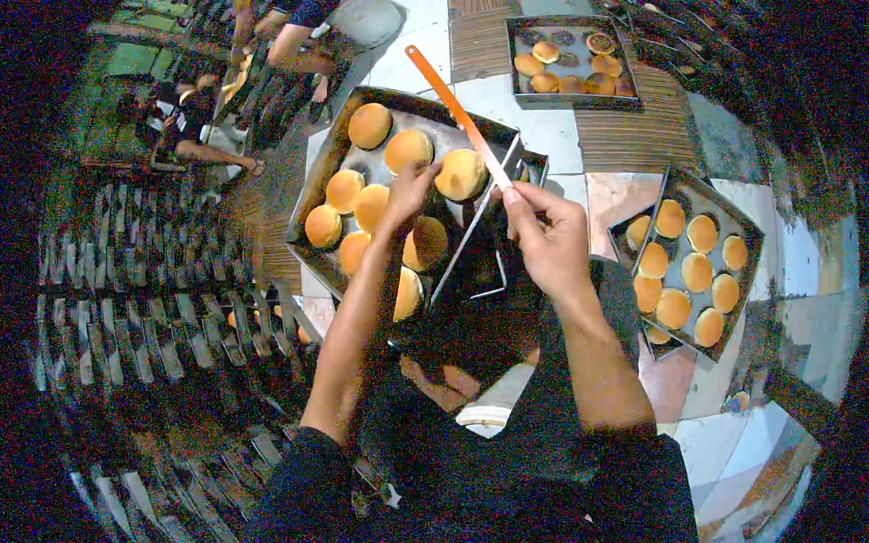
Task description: Slicing and prepping bread rolls on a tray in a bakery production environment.
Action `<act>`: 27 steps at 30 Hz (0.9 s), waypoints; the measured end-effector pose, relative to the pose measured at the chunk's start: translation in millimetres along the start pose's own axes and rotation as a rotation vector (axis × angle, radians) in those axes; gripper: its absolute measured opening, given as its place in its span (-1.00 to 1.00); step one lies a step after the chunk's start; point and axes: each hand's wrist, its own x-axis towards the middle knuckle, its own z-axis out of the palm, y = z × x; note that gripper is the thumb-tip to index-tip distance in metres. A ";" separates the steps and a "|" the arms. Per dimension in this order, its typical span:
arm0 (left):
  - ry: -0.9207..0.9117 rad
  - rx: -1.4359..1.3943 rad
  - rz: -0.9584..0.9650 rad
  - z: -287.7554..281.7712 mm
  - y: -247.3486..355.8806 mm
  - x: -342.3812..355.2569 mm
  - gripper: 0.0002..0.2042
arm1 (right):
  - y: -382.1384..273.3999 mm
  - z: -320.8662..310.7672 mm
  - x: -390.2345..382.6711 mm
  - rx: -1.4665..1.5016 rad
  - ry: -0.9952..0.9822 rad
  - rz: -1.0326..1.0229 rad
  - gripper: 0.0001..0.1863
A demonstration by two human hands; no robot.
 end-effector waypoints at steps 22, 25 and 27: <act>0.053 -1.592 -0.128 -46.8 6.8 -121.0 -0.37 | 8.7 8.6 1.6 -0.019 0.041 0.031 -0.78; -0.200 -2.314 0.111 -67.3 26.5 -173.5 -0.31 | 14.6 3.6 5.6 -0.065 0.023 0.003 -0.77; -0.383 -2.657 0.243 -75.4 23.9 -200.3 -0.28 | 15.2 7.3 3.2 -0.107 0.033 -0.028 -0.76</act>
